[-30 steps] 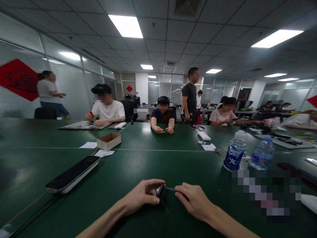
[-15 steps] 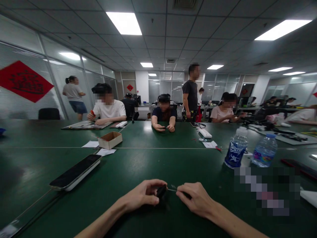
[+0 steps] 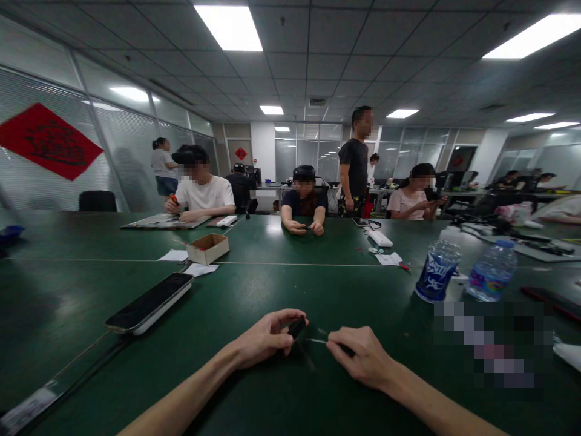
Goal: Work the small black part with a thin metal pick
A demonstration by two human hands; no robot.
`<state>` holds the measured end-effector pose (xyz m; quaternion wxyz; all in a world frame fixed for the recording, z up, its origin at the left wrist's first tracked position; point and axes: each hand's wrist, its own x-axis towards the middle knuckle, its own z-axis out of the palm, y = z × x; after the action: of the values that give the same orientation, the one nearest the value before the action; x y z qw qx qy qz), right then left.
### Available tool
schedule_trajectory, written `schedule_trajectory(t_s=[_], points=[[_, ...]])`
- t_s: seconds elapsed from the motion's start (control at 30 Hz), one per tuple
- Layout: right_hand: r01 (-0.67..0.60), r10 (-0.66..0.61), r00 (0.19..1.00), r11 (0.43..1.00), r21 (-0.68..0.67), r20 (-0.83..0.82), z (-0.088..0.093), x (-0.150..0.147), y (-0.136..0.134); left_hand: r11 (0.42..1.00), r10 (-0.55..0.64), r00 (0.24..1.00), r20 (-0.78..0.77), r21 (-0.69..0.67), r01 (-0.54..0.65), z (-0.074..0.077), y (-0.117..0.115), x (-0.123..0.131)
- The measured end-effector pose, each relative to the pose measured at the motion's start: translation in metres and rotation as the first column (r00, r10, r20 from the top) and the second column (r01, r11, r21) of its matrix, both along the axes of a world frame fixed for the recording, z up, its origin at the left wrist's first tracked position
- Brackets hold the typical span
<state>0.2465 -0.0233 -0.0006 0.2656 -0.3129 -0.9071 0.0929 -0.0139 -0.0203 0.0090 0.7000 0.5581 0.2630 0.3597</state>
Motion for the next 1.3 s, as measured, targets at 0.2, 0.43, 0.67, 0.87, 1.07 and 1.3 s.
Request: schedule_trajectory(t_s=[0.2,0.43,0.67,0.87,1.07,1.3], points=[[0.119,-0.120,0.992,0.993,-0.026,-0.025,-0.0037,-0.0033,0.0058,0.999,-0.034,0.998,0.053,-0.036,0.036,0.0030,-0.0009,0.0003],[0.130,-0.132,0.991,0.990,-0.060,-0.025,-0.0021,-0.0018,0.0047,0.995,-0.062,0.996,0.062,-0.071,0.066,0.0040,-0.0009,0.0005],[0.124,-0.126,0.991,0.990,-0.063,-0.033,-0.0007,-0.0020,0.0037,0.995,-0.062,0.997,0.050,-0.073,0.066,0.0039,-0.0009,0.0007],[0.129,-0.131,0.991,0.991,-0.037,-0.035,-0.0032,-0.0017,0.0045,0.994,-0.078,0.996,0.048,-0.072,0.081,0.0044,-0.0002,0.0007],[0.124,-0.125,0.992,0.991,-0.044,-0.027,-0.0033,-0.0009,0.0049,0.993,-0.077,0.996,0.050,-0.082,0.081,0.0035,-0.0012,0.0001],[0.120,-0.121,0.992,0.991,-0.053,-0.027,-0.0055,-0.0016,0.0057,0.993,-0.085,0.995,0.043,-0.080,0.088,0.0036,-0.0002,-0.0004]])
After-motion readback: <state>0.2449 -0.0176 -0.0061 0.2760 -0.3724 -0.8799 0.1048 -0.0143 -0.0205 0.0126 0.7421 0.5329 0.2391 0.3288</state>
